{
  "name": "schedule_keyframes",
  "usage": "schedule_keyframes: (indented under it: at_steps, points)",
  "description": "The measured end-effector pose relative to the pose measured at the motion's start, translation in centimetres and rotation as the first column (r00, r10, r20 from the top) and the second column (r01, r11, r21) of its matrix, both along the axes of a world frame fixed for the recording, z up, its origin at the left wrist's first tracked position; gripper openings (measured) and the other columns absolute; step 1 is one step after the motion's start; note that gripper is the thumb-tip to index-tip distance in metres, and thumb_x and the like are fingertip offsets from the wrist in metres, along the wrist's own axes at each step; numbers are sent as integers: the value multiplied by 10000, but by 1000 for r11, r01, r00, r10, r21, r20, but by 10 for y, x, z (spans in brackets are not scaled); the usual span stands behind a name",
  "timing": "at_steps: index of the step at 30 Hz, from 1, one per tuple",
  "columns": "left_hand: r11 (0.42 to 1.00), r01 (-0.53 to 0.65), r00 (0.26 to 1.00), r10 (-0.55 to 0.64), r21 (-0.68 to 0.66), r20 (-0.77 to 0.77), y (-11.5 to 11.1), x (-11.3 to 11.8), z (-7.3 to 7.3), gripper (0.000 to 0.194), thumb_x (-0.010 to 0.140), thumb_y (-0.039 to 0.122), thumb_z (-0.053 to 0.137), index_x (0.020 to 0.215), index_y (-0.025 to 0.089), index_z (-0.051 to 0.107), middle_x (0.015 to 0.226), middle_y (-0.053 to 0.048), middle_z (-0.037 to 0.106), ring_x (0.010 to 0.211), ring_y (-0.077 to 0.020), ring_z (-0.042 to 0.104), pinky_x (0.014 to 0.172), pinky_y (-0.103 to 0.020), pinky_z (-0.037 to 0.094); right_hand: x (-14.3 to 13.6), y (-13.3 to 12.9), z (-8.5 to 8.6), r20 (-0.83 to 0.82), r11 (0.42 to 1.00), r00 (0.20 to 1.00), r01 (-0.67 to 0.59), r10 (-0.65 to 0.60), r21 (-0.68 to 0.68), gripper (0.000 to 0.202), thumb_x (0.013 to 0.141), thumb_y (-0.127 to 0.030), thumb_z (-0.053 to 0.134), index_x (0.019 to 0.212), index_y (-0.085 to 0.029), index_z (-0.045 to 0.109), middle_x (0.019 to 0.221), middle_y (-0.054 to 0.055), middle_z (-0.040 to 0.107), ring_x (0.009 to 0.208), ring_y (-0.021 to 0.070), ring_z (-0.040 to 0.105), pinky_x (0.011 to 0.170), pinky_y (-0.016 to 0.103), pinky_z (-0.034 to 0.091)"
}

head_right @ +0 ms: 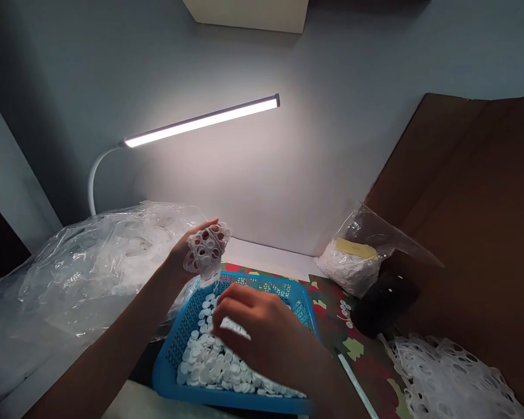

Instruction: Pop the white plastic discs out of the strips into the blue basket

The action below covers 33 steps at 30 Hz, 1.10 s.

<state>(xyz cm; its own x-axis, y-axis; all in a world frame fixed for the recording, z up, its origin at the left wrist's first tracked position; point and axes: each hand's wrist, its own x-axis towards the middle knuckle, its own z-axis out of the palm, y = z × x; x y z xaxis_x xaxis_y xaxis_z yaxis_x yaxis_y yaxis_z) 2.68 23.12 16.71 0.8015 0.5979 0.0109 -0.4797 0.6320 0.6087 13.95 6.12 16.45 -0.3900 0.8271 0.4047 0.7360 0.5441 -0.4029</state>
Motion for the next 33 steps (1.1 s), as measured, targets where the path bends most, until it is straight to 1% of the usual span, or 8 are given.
schedule_keyframes:
  at_steps: [4, 7, 9, 15, 20, 23, 28, 33]
  points:
    - [998, 59, 998, -59, -5, -34, -25, 9, 1, 318, 805, 278, 509, 519, 146, 465, 441, 21, 477, 373, -69, 447, 385, -187, 311, 6, 12, -4, -69, 982, 983, 173, -168, 77, 85, 857, -145, 465, 884, -216, 504, 868, -4, 580, 712, 102, 539, 641, 225, 426]
    - [995, 104, 990, -102, 12, -95, -39, 15, -1, 340, 775, 356, 545, 519, 143, 477, 438, 16, 476, 378, -82, 449, 389, -205, 312, 7, 16, -6, -94, 969, 972, 225, -215, 107, 119, 846, -157, 495, 943, -225, 504, 868, -15, 589, 710, 99, 538, 642, 216, 429]
    - [994, 99, 988, -93, 41, -122, -44, 16, -3, 352, 752, 395, 562, 514, 149, 478, 431, 17, 472, 376, -90, 447, 389, -217, 312, 6, 17, -7, -84, 960, 969, 244, -234, 138, 149, 840, -160, 508, 970, -231, 509, 863, -20, 594, 709, 97, 541, 638, 210, 430]
    - [999, 5, 989, 1, 42, -145, -48, 17, -2, 342, 733, 388, 584, 513, 154, 468, 431, 33, 454, 353, -67, 410, 358, -202, 276, 2, 18, -7, -49, 945, 968, 250, -246, 210, 140, 831, -163, 511, 954, -227, 532, 859, -6, 605, 722, 105, 559, 604, 208, 432]
    - [996, 35, 976, -16, 82, -216, -53, 19, -3, 406, 750, 444, 543, 472, 163, 450, 392, 19, 425, 333, -83, 406, 356, -220, 296, 1, 17, -7, -67, 951, 968, 250, -241, 185, 92, 833, -148, 496, 897, -206, 528, 797, 0, 594, 680, 108, 551, 584, 218, 430]
    - [992, 31, 978, -5, 119, -211, -54, 18, -5, 417, 740, 459, 555, 469, 163, 444, 393, 19, 419, 329, -83, 397, 348, -220, 291, 2, 17, -8, -60, 957, 973, 231, -224, 177, 86, 852, -154, 471, 905, -199, 522, 825, 14, 593, 684, 112, 547, 596, 230, 430]
    - [996, 1, 983, 16, 94, -181, -51, 19, -8, 381, 726, 428, 588, 491, 153, 469, 427, 15, 443, 356, -65, 400, 340, -196, 266, 2, 18, -10, 22, 947, 969, 235, -245, 219, 91, 868, -181, 447, 895, -190, 533, 817, 31, 577, 667, 126, 541, 566, 236, 420]
    - [996, -15, 983, 31, 86, -183, -52, 19, -5, 367, 726, 419, 590, 507, 151, 469, 440, 23, 437, 366, -64, 400, 349, -196, 277, 2, 21, -13, 67, 934, 962, 238, -264, 267, 104, 875, -195, 445, 930, -188, 533, 810, 24, 563, 673, 122, 542, 568, 229, 413]
